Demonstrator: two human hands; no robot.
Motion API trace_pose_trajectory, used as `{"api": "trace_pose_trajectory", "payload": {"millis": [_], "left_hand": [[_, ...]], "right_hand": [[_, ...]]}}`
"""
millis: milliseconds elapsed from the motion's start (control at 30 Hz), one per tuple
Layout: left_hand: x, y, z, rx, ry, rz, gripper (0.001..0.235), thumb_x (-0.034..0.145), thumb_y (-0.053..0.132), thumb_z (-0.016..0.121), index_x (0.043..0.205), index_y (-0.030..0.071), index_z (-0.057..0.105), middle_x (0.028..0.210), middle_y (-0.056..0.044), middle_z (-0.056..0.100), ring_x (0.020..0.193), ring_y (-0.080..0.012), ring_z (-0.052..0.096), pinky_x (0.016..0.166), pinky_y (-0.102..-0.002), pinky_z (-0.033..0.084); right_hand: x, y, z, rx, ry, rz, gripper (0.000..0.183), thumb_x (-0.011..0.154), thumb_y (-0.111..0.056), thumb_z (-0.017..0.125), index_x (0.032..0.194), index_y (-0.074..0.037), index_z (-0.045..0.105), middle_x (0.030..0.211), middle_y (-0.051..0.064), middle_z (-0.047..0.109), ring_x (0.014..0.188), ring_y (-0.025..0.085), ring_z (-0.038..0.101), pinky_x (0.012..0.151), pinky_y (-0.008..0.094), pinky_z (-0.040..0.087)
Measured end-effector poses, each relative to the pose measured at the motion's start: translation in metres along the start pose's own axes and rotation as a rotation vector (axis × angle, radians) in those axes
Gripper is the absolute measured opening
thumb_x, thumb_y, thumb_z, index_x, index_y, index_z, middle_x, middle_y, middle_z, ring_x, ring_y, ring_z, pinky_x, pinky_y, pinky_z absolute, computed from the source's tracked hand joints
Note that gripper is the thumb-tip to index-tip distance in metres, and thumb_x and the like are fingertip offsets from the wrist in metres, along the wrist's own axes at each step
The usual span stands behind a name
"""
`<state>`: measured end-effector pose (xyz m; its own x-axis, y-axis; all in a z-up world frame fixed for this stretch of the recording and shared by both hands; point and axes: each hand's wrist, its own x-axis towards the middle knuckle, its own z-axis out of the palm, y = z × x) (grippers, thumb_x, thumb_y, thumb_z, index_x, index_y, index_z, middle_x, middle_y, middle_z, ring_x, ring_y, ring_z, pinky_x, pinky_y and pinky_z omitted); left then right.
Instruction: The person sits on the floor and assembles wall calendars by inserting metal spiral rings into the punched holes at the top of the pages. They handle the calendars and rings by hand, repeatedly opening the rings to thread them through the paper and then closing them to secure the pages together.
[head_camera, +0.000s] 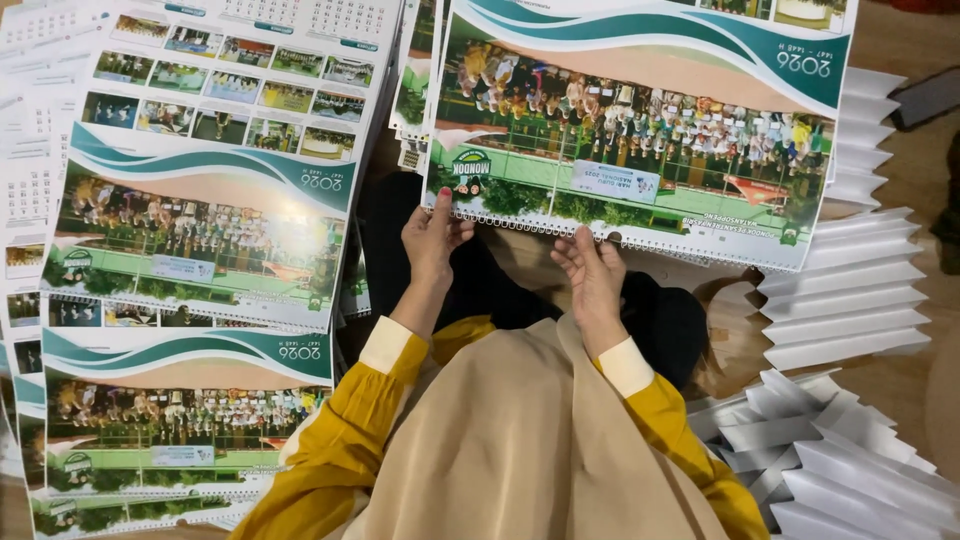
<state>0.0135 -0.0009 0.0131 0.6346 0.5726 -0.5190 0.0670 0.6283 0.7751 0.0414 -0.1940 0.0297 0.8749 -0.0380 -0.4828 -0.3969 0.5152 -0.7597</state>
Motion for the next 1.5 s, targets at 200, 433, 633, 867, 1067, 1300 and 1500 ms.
{"api": "trace_pose_trajectory", "payload": {"millis": [200, 433, 633, 867, 1067, 1300, 1500], "left_hand": [[0.01, -0.05, -0.013, -0.012, -0.187, -0.024, 0.05, 0.074, 0.024, 0.077, 0.106, 0.003, 0.046, 0.091, -0.008, 0.057, 0.08, -0.0191, 0.062, 0.08, -0.037, 0.054], [-0.021, -0.015, 0.018, -0.013, -0.138, -0.079, 0.036, 0.076, 0.017, 0.073, 0.087, -0.002, 0.044, 0.073, -0.011, 0.059, 0.067, -0.0268, 0.067, 0.068, -0.038, 0.058], [-0.037, -0.042, 0.031, -0.057, -0.283, -0.168, 0.047, 0.077, 0.026, 0.073, 0.096, -0.003, 0.041, 0.081, -0.01, 0.06, 0.072, -0.0195, 0.065, 0.076, -0.037, 0.056], [-0.088, -0.024, 0.097, -0.041, -0.427, -0.355, 0.042, 0.075, 0.021, 0.073, 0.087, -0.01, 0.047, 0.077, -0.018, 0.057, 0.076, -0.0306, 0.065, 0.076, -0.041, 0.054], [-0.032, -0.03, 0.025, -0.017, -0.115, -0.188, 0.028, 0.079, 0.014, 0.064, 0.088, -0.002, 0.044, 0.067, -0.012, 0.051, 0.069, -0.0298, 0.065, 0.072, -0.042, 0.054], [-0.023, 0.025, 0.009, 0.076, 0.02, 0.027, 0.046, 0.077, 0.017, 0.072, 0.113, 0.0, 0.048, 0.088, -0.008, 0.055, 0.077, -0.0201, 0.061, 0.072, -0.036, 0.053], [0.062, 0.054, -0.075, 0.084, 0.27, 0.412, 0.028, 0.076, 0.013, 0.077, 0.1, 0.015, 0.062, 0.081, -0.003, 0.065, 0.062, -0.0109, 0.064, 0.057, -0.022, 0.056]], "right_hand": [[-0.004, -0.002, 0.007, -0.064, 0.018, -0.009, 0.032, 0.08, -0.021, 0.069, 0.076, -0.007, 0.041, 0.077, 0.016, 0.062, 0.066, 0.022, 0.067, 0.062, 0.033, 0.059], [0.002, -0.005, -0.025, 0.002, -0.078, 0.031, 0.03, 0.081, -0.022, 0.067, 0.084, -0.007, 0.041, 0.086, 0.021, 0.063, 0.074, 0.028, 0.066, 0.068, 0.04, 0.057], [0.015, -0.055, -0.114, 0.174, -0.053, 0.057, 0.028, 0.082, -0.048, 0.058, 0.078, -0.02, 0.055, 0.1, 0.008, 0.063, 0.099, 0.024, 0.061, 0.091, 0.041, 0.049], [0.039, -0.121, -0.138, 0.139, 0.244, -0.247, 0.046, 0.079, -0.047, 0.066, 0.102, -0.011, 0.049, 0.094, 0.002, 0.049, 0.093, 0.017, 0.054, 0.092, 0.034, 0.047], [0.001, -0.111, -0.098, -0.078, 0.153, -0.325, 0.03, 0.086, -0.02, 0.057, 0.112, -0.008, 0.054, 0.101, 0.007, 0.06, 0.093, 0.017, 0.057, 0.083, 0.03, 0.047], [-0.027, 0.0, -0.043, -0.346, -0.324, -0.173, 0.051, 0.079, 0.001, 0.059, 0.123, -0.006, 0.033, 0.075, 0.011, 0.063, 0.06, 0.016, 0.062, 0.057, 0.026, 0.055], [-0.031, -0.022, -0.042, -0.895, -0.395, -0.342, 0.029, 0.083, -0.015, 0.061, 0.112, -0.015, 0.058, 0.082, 0.003, 0.069, 0.072, 0.018, 0.067, 0.062, 0.03, 0.055]]}}
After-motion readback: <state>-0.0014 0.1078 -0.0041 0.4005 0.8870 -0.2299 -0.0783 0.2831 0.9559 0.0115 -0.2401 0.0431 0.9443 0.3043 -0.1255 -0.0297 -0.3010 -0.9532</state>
